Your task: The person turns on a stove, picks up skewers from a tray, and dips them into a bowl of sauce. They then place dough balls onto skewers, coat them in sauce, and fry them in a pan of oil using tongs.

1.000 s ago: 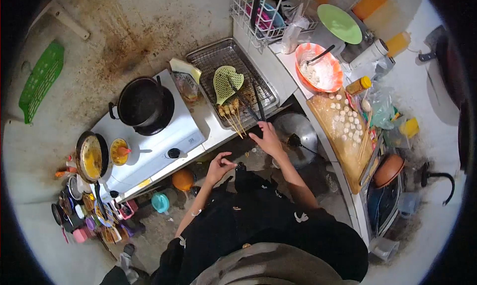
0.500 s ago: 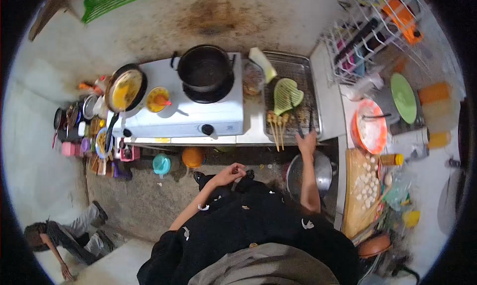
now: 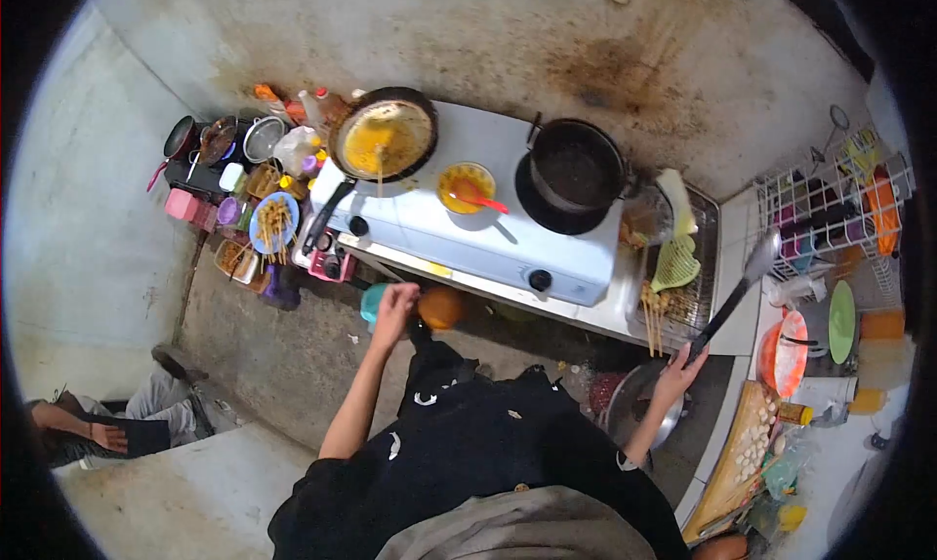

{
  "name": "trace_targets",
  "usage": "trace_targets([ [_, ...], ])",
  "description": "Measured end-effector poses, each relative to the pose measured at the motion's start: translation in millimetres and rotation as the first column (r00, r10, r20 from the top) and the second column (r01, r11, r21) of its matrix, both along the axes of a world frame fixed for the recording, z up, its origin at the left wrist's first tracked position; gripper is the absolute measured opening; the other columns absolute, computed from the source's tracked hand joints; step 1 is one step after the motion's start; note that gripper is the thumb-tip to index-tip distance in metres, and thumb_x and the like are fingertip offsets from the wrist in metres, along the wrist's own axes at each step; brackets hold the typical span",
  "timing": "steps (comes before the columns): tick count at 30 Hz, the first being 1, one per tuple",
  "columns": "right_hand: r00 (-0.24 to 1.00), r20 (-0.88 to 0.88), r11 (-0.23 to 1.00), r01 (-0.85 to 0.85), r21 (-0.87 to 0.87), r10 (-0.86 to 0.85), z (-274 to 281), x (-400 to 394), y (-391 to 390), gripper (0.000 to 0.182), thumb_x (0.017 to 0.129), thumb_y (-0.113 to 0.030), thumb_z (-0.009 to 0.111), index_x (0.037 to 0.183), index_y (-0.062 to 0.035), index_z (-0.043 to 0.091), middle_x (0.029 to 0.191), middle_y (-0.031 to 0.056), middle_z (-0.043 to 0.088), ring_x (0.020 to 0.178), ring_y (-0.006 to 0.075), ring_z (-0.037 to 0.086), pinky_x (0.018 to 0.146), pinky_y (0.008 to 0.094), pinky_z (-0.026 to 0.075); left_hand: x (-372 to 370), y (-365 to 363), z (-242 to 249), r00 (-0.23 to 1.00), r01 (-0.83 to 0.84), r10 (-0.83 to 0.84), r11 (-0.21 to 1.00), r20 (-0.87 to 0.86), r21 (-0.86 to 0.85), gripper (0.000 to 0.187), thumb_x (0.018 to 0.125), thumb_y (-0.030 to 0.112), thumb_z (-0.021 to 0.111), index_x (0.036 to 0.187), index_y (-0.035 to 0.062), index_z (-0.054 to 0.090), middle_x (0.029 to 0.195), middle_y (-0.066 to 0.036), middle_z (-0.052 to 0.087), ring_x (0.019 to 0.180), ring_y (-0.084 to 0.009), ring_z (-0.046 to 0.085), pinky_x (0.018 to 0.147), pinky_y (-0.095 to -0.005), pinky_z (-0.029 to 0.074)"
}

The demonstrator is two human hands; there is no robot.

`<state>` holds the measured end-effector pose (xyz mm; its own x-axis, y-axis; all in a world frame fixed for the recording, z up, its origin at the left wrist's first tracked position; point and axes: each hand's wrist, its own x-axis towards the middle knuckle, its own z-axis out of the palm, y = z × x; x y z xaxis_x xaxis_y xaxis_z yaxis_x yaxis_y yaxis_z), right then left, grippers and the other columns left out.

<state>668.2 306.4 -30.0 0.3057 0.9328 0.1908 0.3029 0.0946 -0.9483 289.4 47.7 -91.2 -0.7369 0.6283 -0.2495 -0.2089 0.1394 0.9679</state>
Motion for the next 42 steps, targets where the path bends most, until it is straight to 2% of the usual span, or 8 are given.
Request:
trace_targets([
  [2,0.923,0.176,0.93,-0.307,-0.203,0.343,12.1,-32.5,-11.1,0.054,0.083,-0.031,0.05,0.122,0.0026,0.033,0.121,0.02,0.039,0.111,0.0266,0.039,0.087,0.0304,0.035,-48.3,2.5,1.4,0.988,-0.146,0.148,0.988,0.04,-0.058,0.034,0.085,0.031,0.045,0.105,0.0025,0.047,0.103,-0.007,0.052,0.092,-0.0136,0.051,0.075,-0.0244,0.04],
  [3,0.873,-0.117,0.779,-0.477,-0.406,0.474,62.3,-89.5,-31.7,0.055,0.081,-0.03,0.051,0.122,0.0034,0.034,0.124,0.0197,0.037,0.117,0.0259,0.033,0.095,0.0304,0.026,-69.5,7.3,6.2,0.987,-0.091,0.094,0.995,0.13,-0.031,0.038,0.086,0.033,0.043,0.108,0.0027,0.044,0.108,-0.006,0.05,0.094,-0.0144,0.05,0.077,-0.0256,0.039],
  [7,0.523,0.246,0.566,-0.81,-0.155,0.816,71.6,-242.6,-51.6,0.045,0.079,-0.024,0.054,0.115,0.002,0.042,0.099,0.0154,0.056,0.087,0.0199,0.054,0.077,0.0264,0.039,-128.6,38.9,3.1,0.881,0.024,-0.105,0.984,0.462,0.179,0.043,0.087,0.036,0.039,0.116,0.0054,0.039,0.11,-0.003,0.053,0.094,-0.0136,0.049,0.075,-0.0247,0.038],
  [19,0.16,0.436,0.419,-0.68,-0.602,0.886,80.6,-404.5,-45.5,0.058,0.074,-0.056,0.045,0.103,-0.0072,0.057,0.081,0.0211,0.059,0.084,0.0354,0.056,0.075,0.0371,0.043,-170.1,43.6,-3.0,0.86,-0.043,-0.033,0.99,0.509,0.138,0.027,0.083,0.029,0.05,0.104,0.0124,0.055,0.091,0.006,0.059,0.065,-0.0018,0.043,0.057,-0.0164,0.036],
  [26,0.305,0.336,0.444,-0.735,-0.512,0.891,75.4,-408.9,-53.3,0.056,0.078,-0.051,0.045,0.1,-0.0015,0.057,0.081,0.0169,0.06,0.077,0.0242,0.058,0.069,0.0302,0.042,-173.8,-3.0,-48.9,0.945,0.097,-0.065,0.992,0.321,-0.084,0.043,0.084,0.04,0.039,0.096,0.0014,0.052,0.087,-0.008,0.059,0.075,-0.0141,0.055,0.063,-0.0257,0.042],
  [29,0.424,0.233,0.484,-0.743,-0.463,0.875,60.1,-394.5,-56.2,0.047,0.081,-0.045,0.046,0.08,0.0007,0.057,0.061,0.0072,0.054,0.055,0.0128,0.051,0.052,0.0247,0.038,-186.9,-18.2,-100.2,0.797,-0.336,0.114,0.9,-0.593,-0.277,0.042,0.077,0.037,0.053,0.089,-0.0032,0.052,0.083,-0.016,0.058,0.074,-0.0267,0.057,0.071,-0.0341,0.043],
  [36,0.555,-0.031,0.476,-0.739,-0.477,0.831,57.7,-373.7,-80.1,0.04,0.084,-0.04,0.044,0.066,-0.0051,0.048,0.049,-0.0025,0.039,0.039,0.0047,0.037,0.038,0.0205,0.028,-189.2,-7.5,-80.6,0.956,-0.267,0.213,0.914,-0.2,-0.306,0.034,0.073,0.032,0.06,0.078,-0.0007,0.054,0.073,-0.01,0.058,0.069,-0.0205,0.056,0.065,-0.0314,0.042],
  [42,0.578,-0.141,0.436,-0.734,-0.52,0.804,44.0,-363.0,-86.4,0.037,0.084,-0.04,0.044,0.069,-0.0064,0.048,0.053,-0.0038,0.039,0.038,0.0028,0.035,0.035,0.0189,0.025,-190.6,-3.2,-73.8,0.941,-0.307,0.225,0.883,-0.254,-0.356,0.029,0.071,0.028,0.061,0.076,-0.0001,0.054,0.069,-0.007,0.058,0.064,-0.017,0.055,0.062,-0.0277,0.042],
])
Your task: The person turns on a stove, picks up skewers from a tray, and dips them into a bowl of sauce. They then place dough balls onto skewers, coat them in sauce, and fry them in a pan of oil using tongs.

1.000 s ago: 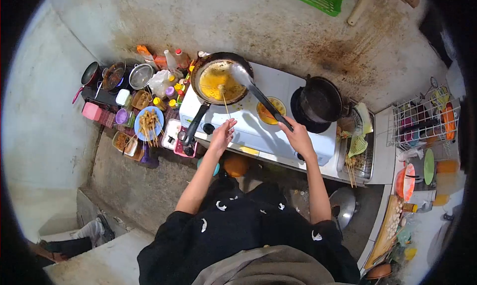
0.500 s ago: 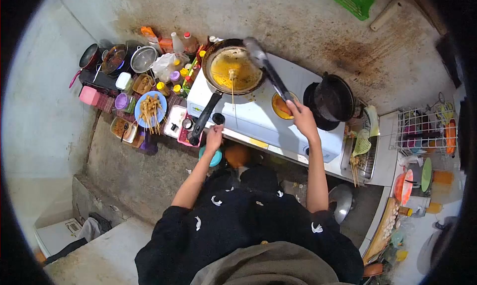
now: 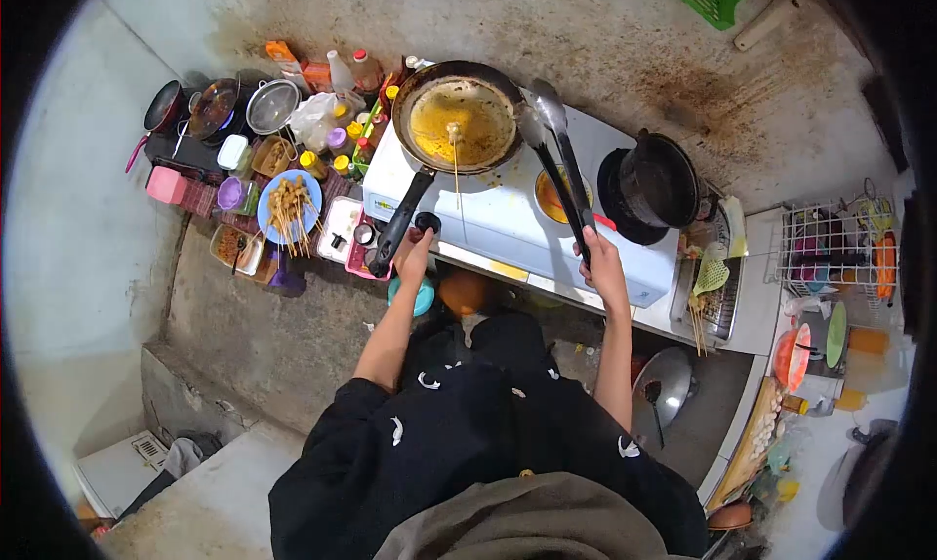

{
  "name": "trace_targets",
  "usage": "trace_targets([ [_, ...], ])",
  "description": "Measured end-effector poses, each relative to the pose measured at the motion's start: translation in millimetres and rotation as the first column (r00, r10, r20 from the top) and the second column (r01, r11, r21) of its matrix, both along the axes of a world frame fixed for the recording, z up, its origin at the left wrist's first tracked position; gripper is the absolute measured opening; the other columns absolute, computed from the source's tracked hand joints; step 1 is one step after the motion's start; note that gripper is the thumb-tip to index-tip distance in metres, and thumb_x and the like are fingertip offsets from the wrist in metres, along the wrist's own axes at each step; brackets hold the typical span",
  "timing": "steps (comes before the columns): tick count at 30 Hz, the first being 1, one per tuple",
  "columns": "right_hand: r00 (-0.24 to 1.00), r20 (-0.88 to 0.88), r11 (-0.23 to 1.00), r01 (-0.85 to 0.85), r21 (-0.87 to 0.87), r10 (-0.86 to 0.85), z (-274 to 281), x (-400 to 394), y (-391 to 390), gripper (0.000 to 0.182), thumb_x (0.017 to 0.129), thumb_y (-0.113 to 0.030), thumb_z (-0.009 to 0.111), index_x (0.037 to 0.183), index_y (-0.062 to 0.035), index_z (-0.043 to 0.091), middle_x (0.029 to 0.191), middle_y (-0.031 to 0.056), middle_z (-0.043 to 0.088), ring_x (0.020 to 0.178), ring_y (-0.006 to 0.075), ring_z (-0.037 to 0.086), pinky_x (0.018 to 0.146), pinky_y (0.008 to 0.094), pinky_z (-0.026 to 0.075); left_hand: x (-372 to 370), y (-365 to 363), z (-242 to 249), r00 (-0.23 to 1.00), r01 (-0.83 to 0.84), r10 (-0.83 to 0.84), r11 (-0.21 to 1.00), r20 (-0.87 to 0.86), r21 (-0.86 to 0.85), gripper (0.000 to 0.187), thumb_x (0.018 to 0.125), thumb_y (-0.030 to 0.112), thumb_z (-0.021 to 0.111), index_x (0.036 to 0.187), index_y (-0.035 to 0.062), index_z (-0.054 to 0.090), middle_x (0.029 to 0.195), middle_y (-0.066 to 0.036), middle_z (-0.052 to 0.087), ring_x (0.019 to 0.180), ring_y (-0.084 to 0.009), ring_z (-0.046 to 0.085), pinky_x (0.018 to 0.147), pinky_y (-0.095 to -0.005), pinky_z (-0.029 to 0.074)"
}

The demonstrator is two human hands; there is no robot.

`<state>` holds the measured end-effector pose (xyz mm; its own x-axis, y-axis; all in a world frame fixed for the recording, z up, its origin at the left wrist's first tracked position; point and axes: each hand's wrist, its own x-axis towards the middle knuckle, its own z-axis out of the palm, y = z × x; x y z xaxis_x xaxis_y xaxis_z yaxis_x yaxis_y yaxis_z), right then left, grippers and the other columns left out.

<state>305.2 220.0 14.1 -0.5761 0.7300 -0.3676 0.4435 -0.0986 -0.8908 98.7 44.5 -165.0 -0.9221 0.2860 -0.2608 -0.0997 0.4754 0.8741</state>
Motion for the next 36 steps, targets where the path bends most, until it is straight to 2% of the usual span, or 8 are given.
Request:
trace_targets([
  [10,1.0,0.008,0.998,0.015,-0.059,-0.014,-8.0,2.5,-3.6,0.034,0.084,-0.039,0.044,0.072,-0.0077,0.048,0.058,-0.0038,0.042,0.038,0.0027,0.036,0.032,0.0173,0.024,-2.1,0.8,-9.6,0.998,-0.017,0.02,0.999,-0.063,0.043,0.03,0.069,0.029,0.062,0.075,0.0007,0.055,0.069,-0.008,0.057,0.064,-0.0188,0.056,0.063,-0.0305,0.044],
  [16,1.0,0.03,0.998,0.009,-0.062,-0.007,-9.4,3.0,-0.5,0.035,0.084,-0.04,0.044,0.074,-0.0076,0.05,0.058,-0.0039,0.043,0.039,0.0025,0.036,0.032,0.0176,0.024,-14.2,-14.4,-19.2,0.99,0.124,-0.129,0.988,-0.053,-0.088,0.032,0.073,0.03,0.059,0.084,0.0008,0.054,0.075,-0.009,0.059,0.069,-0.0198,0.057,0.064,-0.0299,0.045],
  [18,0.999,0.024,0.998,0.031,-0.046,-0.03,-4.8,5.7,0.7,0.035,0.084,-0.04,0.044,0.076,-0.0076,0.051,0.059,-0.0039,0.043,0.039,0.0025,0.036,0.032,0.0177,0.024,-39.4,-33.7,-90.2,0.851,-0.002,-0.258,0.87,0.457,0.494,0.041,0.08,0.04,0.048,0.094,0.0013,0.053,0.084,-0.01,0.059,0.072,-0.0212,0.058,0.067,-0.0301,0.046],
  [20,0.998,0.02,0.996,0.06,-0.061,-0.059,-1.6,9.3,0.8,0.034,0.085,-0.04,0.043,0.078,-0.0076,0.052,0.059,-0.0039,0.043,0.039,0.0025,0.036,0.032,0.0175,0.024,-51.0,-48.2,-12.1,0.549,-0.352,-0.379,0.704,0.745,0.617,0.055,0.083,0.05,0.034,0.101,0.001,0.051,0.093,-0.012,0.058,0.073,-0.0215,0.057,0.067,-0.0308,0.048],
  [22,0.998,0.005,0.995,0.061,-0.077,-0.061,-2.7,14.9,0.8,0.033,0.085,-0.039,0.043,0.079,-0.0075,0.051,0.059,-0.004,0.043,0.039,0.0024,0.036,0.032,0.0175,0.024,-61.0,-46.2,54.2,0.545,-0.073,-0.517,0.755,0.66,0.652,0.062,0.083,0.054,0.028,0.105,0.0001,0.049,0.102,-0.014,0.056,0.071,-0.019,0.058,0.063,-0.0271,0.05],
  [26,0.998,-0.023,0.995,0.06,-0.084,-0.062,-2.1,17.7,0.4,0.032,0.085,-0.038,0.043,0.08,-0.0074,0.051,0.059,-0.0041,0.043,0.038,0.0022,0.035,0.032,0.0172,0.024,-65.9,-30.7,83.1,0.748,0.417,-0.54,0.834,0.386,0.361,0.043,0.085,0.043,0.04,0.086,0.0018,0.051,0.064,-0.003,0.051,0.043,-0.0084,0.045,0.039,-0.0198,0.038],
  [27,0.998,-0.029,0.995,0.061,-0.084,-0.063,-1.7,18.1,-0.1,0.032,0.085,-0.038,0.043,0.08,-0.0074,0.051,0.059,-0.0041,0.043,0.038,0.0022,0.035,0.032,0.0172,0.024,-56.5,-25.9,86.5,0.809,0.342,-0.45,0.883,0.379,0.321,0.036,0.084,0.039,0.045,0.079,0.0037,0.048,0.057,0.002,0.041,0.04,-0.0058,0.038,0.035,-0.0194,0.03],
  [36,0.992,-0.062,0.992,0.107,-0.074,-0.111,3.8,24.9,-1.0,0.034,0.084,-0.04,0.044,0.076,-0.0078,0.05,0.056,-0.0046,0.041,0.038,0.0023,0.035,0.032,0.0175,0.024,-38.7,-27.3,93.9,0.861,0.389,-0.459,0.873,0.22,0.295,0.027,0.081,0.031,0.053,0.075,0.0057,0.045,0.057,0.002,0.04,0.037,-0.0046,0.035,0.032,-0.0197,0.027],
])
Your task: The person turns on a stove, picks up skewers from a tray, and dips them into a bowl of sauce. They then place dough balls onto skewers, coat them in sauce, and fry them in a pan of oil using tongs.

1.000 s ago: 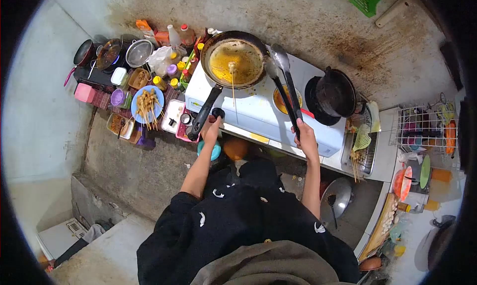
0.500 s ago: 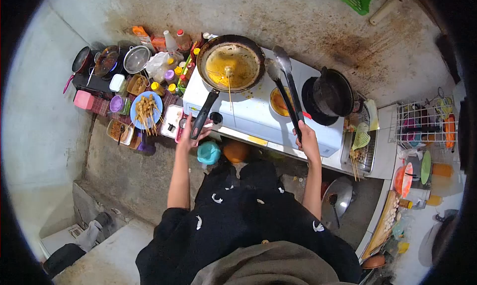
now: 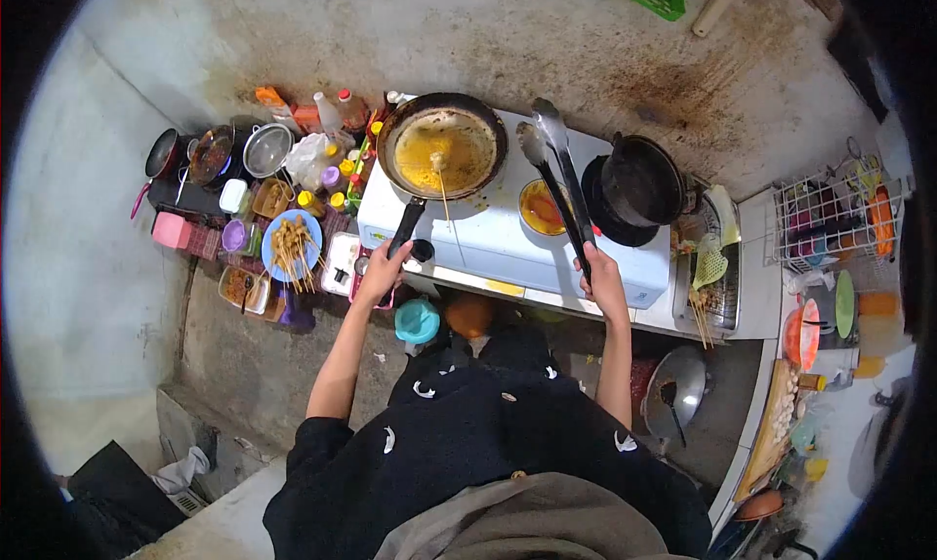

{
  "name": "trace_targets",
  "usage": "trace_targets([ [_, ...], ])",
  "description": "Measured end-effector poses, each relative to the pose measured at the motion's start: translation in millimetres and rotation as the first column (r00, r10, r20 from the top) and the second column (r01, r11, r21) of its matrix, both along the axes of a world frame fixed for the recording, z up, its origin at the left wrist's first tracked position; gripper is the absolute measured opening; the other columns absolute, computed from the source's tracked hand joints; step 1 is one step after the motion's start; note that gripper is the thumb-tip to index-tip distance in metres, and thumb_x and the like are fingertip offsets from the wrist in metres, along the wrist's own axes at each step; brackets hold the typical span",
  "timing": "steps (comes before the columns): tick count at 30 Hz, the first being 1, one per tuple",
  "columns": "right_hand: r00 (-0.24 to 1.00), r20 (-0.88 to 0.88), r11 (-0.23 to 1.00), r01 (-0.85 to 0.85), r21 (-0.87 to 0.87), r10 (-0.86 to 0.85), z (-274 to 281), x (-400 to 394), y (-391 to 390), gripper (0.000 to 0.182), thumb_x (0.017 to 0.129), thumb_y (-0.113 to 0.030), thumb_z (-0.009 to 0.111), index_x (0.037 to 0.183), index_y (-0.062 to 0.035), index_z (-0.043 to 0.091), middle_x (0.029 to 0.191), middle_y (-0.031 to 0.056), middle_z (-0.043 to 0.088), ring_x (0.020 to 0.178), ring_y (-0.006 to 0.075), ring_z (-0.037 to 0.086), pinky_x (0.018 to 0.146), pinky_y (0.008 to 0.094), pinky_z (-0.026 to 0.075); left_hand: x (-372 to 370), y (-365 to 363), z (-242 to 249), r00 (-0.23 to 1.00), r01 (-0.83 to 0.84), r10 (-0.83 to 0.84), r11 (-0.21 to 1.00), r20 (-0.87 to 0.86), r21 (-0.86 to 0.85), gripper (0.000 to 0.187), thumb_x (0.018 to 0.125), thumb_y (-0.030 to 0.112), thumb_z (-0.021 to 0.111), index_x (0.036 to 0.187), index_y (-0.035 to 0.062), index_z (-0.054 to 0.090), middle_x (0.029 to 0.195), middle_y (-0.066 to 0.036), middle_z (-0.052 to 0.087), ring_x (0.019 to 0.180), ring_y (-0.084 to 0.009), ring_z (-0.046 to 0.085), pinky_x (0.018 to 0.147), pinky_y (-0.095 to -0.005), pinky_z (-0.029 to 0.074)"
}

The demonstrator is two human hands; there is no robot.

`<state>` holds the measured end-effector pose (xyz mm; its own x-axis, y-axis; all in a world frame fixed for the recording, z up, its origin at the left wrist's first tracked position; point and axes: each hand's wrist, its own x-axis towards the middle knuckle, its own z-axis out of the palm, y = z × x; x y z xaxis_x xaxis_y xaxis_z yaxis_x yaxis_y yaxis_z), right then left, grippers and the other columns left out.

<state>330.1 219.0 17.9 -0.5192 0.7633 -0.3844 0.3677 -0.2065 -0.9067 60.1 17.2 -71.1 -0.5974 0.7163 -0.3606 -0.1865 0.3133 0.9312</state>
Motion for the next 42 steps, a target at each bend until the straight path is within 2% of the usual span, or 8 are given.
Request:
trace_targets([
  [4,0.998,-0.037,0.998,0.048,0.032,-0.047,-0.4,6.4,2.2,0.034,0.084,-0.039,0.044,0.074,-0.0078,0.05,0.055,-0.0048,0.04,0.037,0.0022,0.034,0.033,0.0178,0.024,-1.7,-6.4,11.5,0.997,-0.011,0.007,0.998,0.081,0.054,0.027,0.082,0.03,0.052,0.074,0.0057,0.045,0.055,0.003,0.038,0.037,-0.0041,0.033,0.032,-0.0195,0.026],
  [10,0.999,-0.021,0.998,0.041,0.042,-0.04,2.7,13.8,3.3,0.034,0.085,-0.04,0.044,0.072,-0.008,0.049,0.053,-0.0053,0.038,0.036,0.0017,0.033,0.032,0.018,0.022,-28.5,-20.0,43.6,0.99,-0.049,0.04,0.997,-0.137,-0.061,0.028,0.081,0.033,0.052,0.077,0.0063,0.044,0.054,0.004,0.038,0.038,-0.0041,0.033,0.034,-0.0195,0.024],
  [12,0.999,-0.014,0.998,0.039,0.041,-0.039,1.8,12.4,2.0,0.034,0.085,-0.04,0.044,0.072,-0.008,0.049,0.052,-0.0055,0.037,0.036,0.0017,0.032,0.032,0.0179,0.022,-34.1,-23.3,57.0,0.998,-0.059,0.058,0.998,-0.025,-0.004,0.028,0.082,0.032,0.052,0.078,0.0059,0.043,0.054,0.004,0.037,0.038,-0.0039,0.033,0.034,-0.0193,0.025],
  [17,0.999,-0.051,0.999,0.014,0.03,-0.012,-4.5,10.6,4.4,0.035,0.084,-0.04,0.044,0.072,-0.0077,0.049,0.051,-0.0057,0.037,0.036,0.0018,0.032,0.032,0.0176,0.022,-34.8,-25.6,69.1,0.995,-0.067,0.067,0.998,-0.069,0.007,0.026,0.082,0.029,0.051,0.077,0.0052,0.044,0.054,0.004,0.038,0.037,-0.0034,0.032,0.033,-0.0187,0.025],
  [27,1.0,-0.023,1.0,0.003,0.023,-0.003,3.9,2.9,-1.9,0.034,0.084,-0.04,0.045,0.076,-0.0073,0.051,0.057,-0.0042,0.041,0.037,0.002,0.034,0.033,0.0174,0.024,-6.9,-10.6,39.3,0.998,-0.054,0.053,0.998,0.041,0.022,0.026,0.08,0.03,0.055,0.078,0.0056,0.045,0.057,0.003,0.04,0.037,-0.0042,0.034,0.032,-0.0195,0.026],
  [36,1.0,0.004,0.997,0.011,0.074,-0.011,-2.8,6.9,-5.5,0.04,0.084,-0.044,0.041,0.072,-0.0071,0.048,0.055,-0.0043,0.04,0.037,0.0016,0.032,0.032,0.0167,0.022,7.2,0.7,-1.6,0.997,-0.009,0.009,1.0,-0.073,0.001,0.029,0.08,0.032,0.054,0.079,0.0044,0.045,0.052,0.003,0.039,0.037,-0.0048,0.037,0.032,-0.0198,0.028],
  [38,0.999,0.015,0.999,0.028,0.026,-0.028,-10.7,8.6,-4.7,0.039,0.083,-0.041,0.045,0.1,-0.0073,0.054,0.06,-0.0044,0.041,0.04,0.0018,0.034,0.034,0.018,0.026,9.3,0.8,-3.5,1.0,-0.006,0.006,1.0,-0.029,0.011,0.029,0.08,0.032,0.054,0.078,0.0046,0.045,0.052,0.002,0.039,0.037,-0.0051,0.037,0.032,-0.02,0.028],
  [42,0.993,0.112,0.994,-0.044,0.102,0.032,-28.5,7.4,-1.3,0.046,0.082,-0.042,0.047,0.112,-0.0076,0.049,0.067,0.0017,0.051,0.051,0.0101,0.049,0.045,0.0221,0.038,15.5,4.0,-5.4,0.999,-0.032,0.032,0.999,-0.036,0.012,0.029,0.08,0.032,0.054,0.076,0.0046,0.045,0.05,0.002,0.038,0.036,-0.0056,0.037,0.032,-0.0204,0.028],
])
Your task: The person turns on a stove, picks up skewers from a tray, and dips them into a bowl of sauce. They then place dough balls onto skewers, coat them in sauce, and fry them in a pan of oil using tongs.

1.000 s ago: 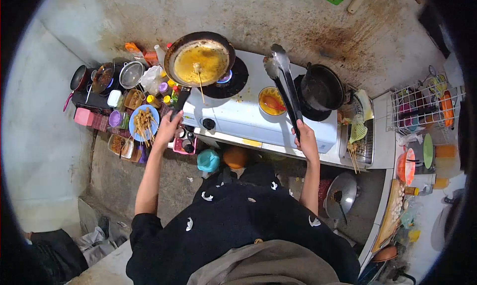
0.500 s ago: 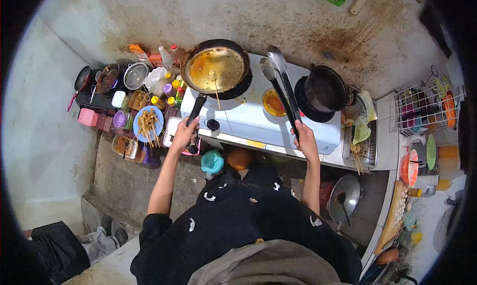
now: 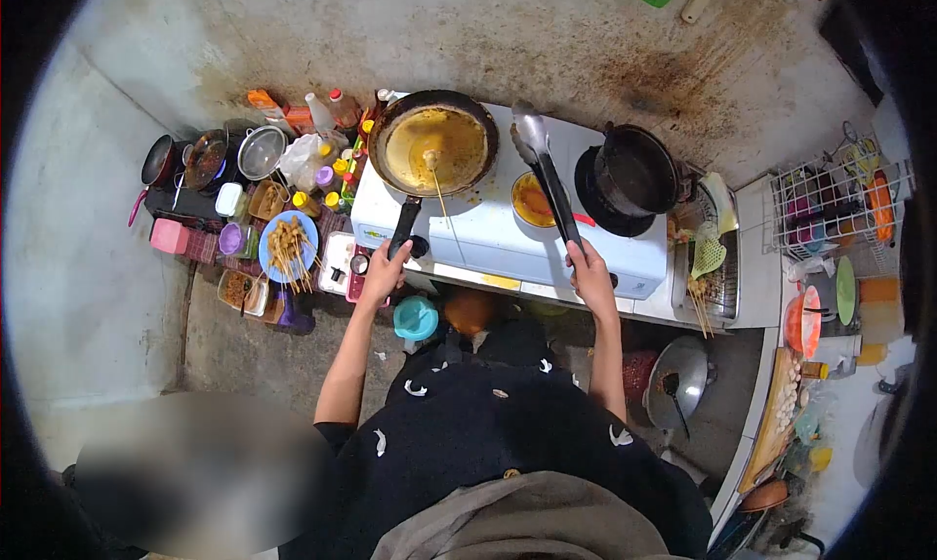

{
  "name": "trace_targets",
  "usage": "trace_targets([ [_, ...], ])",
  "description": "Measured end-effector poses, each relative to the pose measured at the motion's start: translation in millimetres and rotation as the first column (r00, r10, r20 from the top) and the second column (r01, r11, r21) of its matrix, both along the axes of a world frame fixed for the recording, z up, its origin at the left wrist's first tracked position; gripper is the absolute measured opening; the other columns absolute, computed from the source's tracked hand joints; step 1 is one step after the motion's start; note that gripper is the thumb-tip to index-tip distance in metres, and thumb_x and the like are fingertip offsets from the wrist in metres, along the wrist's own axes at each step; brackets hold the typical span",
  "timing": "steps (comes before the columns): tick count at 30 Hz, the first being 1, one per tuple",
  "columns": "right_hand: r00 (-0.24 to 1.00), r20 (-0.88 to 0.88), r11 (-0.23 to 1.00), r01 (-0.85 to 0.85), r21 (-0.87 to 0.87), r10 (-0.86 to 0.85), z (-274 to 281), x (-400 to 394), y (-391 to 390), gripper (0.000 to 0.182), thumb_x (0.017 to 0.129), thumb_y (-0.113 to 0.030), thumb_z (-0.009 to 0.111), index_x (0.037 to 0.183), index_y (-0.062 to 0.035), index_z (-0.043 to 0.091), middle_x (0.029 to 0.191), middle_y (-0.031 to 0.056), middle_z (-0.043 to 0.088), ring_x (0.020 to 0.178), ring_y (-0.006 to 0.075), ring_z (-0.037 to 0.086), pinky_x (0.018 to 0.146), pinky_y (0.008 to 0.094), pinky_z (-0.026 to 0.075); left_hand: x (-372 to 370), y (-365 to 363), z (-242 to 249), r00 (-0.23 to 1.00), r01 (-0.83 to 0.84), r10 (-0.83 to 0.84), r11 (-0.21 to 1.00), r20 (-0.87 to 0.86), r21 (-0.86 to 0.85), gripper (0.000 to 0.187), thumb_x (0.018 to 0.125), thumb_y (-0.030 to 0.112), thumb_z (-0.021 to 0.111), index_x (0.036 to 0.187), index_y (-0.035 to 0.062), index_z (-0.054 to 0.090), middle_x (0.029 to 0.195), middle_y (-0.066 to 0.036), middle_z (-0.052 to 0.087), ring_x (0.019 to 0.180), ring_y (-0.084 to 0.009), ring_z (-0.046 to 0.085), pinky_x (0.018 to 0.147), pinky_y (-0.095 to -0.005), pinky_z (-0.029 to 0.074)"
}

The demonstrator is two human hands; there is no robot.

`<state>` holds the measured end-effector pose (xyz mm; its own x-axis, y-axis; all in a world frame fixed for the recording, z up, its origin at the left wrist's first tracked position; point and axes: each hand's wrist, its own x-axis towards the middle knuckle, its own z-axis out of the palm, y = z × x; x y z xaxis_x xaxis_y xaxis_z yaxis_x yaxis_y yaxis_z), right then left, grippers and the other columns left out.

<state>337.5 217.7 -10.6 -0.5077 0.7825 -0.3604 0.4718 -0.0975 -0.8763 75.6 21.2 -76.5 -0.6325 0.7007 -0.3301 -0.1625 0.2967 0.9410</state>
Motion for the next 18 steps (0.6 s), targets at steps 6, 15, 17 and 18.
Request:
trace_targets([
  [6,0.999,-0.013,0.915,0.052,0.399,-0.051,0.6,-4.4,-11.1,0.056,0.075,-0.043,0.057,0.114,-0.0068,0.041,0.088,0.0165,0.058,0.084,0.0255,0.056,0.072,0.0311,0.041,0.7,0.9,-9.8,0.999,-0.019,0.018,1.0,0.047,0.018,0.027,0.08,0.029,0.055,0.073,0.0046,0.045,0.048,0.003,0.037,0.035,-0.0066,0.036,0.032,-0.0215,0.028],
  [15,0.896,-0.02,0.651,0.337,0.68,-0.443,29.2,29.9,20.3,0.061,0.067,-0.036,0.067,0.108,-0.0002,0.039,0.093,0.0215,0.053,0.087,0.033,0.053,0.076,0.0357,0.04,1.4,0.1,-13.4,0.993,-0.032,0.025,0.998,0.115,0.06,0.02,0.08,0.023,0.054,0.076,0.0042,0.046,0.055,0.001,0.043,0.037,-0.0063,0.038,0.033,-0.0207,0.028],
  [17,0.874,0.026,0.622,0.325,0.712,-0.486,31.8,39.5,44.9,0.064,0.067,-0.037,0.067,0.109,0.0011,0.038,0.097,0.0244,0.052,0.09,0.0369,0.052,0.078,0.0379,0.039,-0.8,-1.6,-17.2,0.987,-0.024,0.01,0.996,0.162,0.086,0.022,0.079,0.022,0.056,0.082,0.0035,0.046,0.063,-0.001,0.046,0.04,-0.006,0.04,0.034,-0.0205,0.029],
  [18,0.857,0.062,0.593,0.301,0.747,-0.512,21.4,45.4,61.9,0.066,0.067,-0.036,0.066,0.111,0.0026,0.036,0.101,0.0252,0.05,0.091,0.0375,0.051,0.079,0.0384,0.039,-0.4,-2.0,-17.8,0.987,-0.018,0.004,0.996,0.161,0.087,0.022,0.079,0.022,0.056,0.082,0.0035,0.046,0.063,-0.001,0.046,0.04,-0.006,0.04,0.034,-0.0205,0.029],
])
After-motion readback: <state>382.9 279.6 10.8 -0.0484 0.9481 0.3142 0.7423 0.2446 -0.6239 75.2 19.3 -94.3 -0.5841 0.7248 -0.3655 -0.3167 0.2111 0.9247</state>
